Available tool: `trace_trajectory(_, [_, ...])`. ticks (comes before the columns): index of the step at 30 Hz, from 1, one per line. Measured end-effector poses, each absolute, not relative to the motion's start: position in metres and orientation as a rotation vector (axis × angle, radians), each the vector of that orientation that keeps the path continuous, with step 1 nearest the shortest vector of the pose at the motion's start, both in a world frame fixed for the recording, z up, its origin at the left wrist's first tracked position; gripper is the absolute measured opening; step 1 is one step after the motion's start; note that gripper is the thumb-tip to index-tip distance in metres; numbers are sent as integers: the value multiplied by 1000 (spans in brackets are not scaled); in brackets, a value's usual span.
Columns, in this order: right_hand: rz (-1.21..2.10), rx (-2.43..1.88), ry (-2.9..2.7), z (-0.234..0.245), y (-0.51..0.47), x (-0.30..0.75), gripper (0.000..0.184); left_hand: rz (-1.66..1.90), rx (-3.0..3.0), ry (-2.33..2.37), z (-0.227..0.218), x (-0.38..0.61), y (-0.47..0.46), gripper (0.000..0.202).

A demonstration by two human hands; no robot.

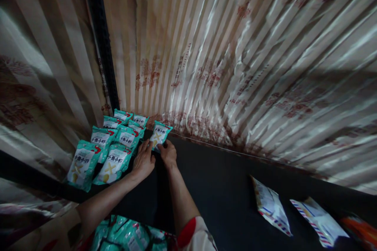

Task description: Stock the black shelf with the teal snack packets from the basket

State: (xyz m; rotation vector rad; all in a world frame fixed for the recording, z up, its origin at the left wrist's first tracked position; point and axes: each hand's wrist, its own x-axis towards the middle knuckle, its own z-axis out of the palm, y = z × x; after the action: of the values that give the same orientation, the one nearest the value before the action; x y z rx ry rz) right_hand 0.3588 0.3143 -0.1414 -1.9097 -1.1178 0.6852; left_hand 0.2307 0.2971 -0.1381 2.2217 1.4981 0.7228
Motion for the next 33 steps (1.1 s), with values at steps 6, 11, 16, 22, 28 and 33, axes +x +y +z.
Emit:
trace_trajectory(6, [705,-1901,-1153,-147,326,360,28,663,2183,1504,-137,232,303,54])
trace_trajectory(11, [725,-1882,-1189,-150,333,359,28,683,2146,1533,-139,230,305,52])
trace_trajectory(16, [728,-1866,-1193,-150,338,354,31,682,2140,1552,-141,227,306,52])
trace_trajectory(22, [696,-1892,-1202,-147,339,352,33,703,2143,1539,-141,227,309,53])
trace_trajectory(28, [675,-1929,-1266,-143,337,349,27,698,2152,1539,-144,226,309,51])
trace_trajectory(33, [637,-1982,-1250,-142,335,344,31,724,2153,1533,-146,227,309,50])
